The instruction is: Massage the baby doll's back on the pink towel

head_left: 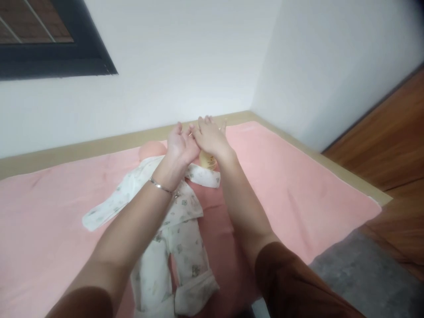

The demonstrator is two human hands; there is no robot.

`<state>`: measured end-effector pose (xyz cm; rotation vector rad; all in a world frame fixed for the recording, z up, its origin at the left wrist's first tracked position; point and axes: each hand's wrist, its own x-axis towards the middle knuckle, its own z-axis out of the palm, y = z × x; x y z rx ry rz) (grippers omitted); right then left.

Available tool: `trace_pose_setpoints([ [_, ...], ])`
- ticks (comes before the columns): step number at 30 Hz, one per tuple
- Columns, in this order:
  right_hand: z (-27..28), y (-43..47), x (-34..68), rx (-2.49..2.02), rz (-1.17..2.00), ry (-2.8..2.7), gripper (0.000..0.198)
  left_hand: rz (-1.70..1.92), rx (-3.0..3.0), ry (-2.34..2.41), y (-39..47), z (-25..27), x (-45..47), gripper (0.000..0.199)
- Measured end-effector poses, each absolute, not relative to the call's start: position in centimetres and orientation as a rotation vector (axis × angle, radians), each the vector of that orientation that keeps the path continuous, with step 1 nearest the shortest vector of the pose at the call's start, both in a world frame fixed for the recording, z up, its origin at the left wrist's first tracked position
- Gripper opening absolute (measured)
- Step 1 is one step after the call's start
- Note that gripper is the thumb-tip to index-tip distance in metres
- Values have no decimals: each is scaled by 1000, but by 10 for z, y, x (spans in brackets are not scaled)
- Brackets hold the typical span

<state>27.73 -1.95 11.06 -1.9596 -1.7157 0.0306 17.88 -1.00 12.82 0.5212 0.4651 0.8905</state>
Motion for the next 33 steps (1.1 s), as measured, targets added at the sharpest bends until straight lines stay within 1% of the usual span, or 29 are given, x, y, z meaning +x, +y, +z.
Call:
trace_pose_setpoints([
  [7, 99, -10, 266, -2030, -28, -1659, 59, 902, 357, 506, -14, 129, 161, 48],
  [13, 95, -6, 262, -2113, -76, -1619, 57, 815, 471, 724, -46, 138, 118, 59],
  [17, 87, -5, 262, -2118, -129, -1617, 54, 768, 556, 767, -72, 152, 81, 63],
  [23, 77, -5, 262, -2088, -260, -1586, 53, 930, 736, 691, -88, 171, 26, 61],
  [28, 78, -7, 260, -2135, -237, -1593, 51, 1038, 800, 676, -97, 179, -6, 59],
  [33, 78, -8, 261, -2177, -225, -1577, 47, 1090, 784, 651, -102, 182, -17, 57],
])
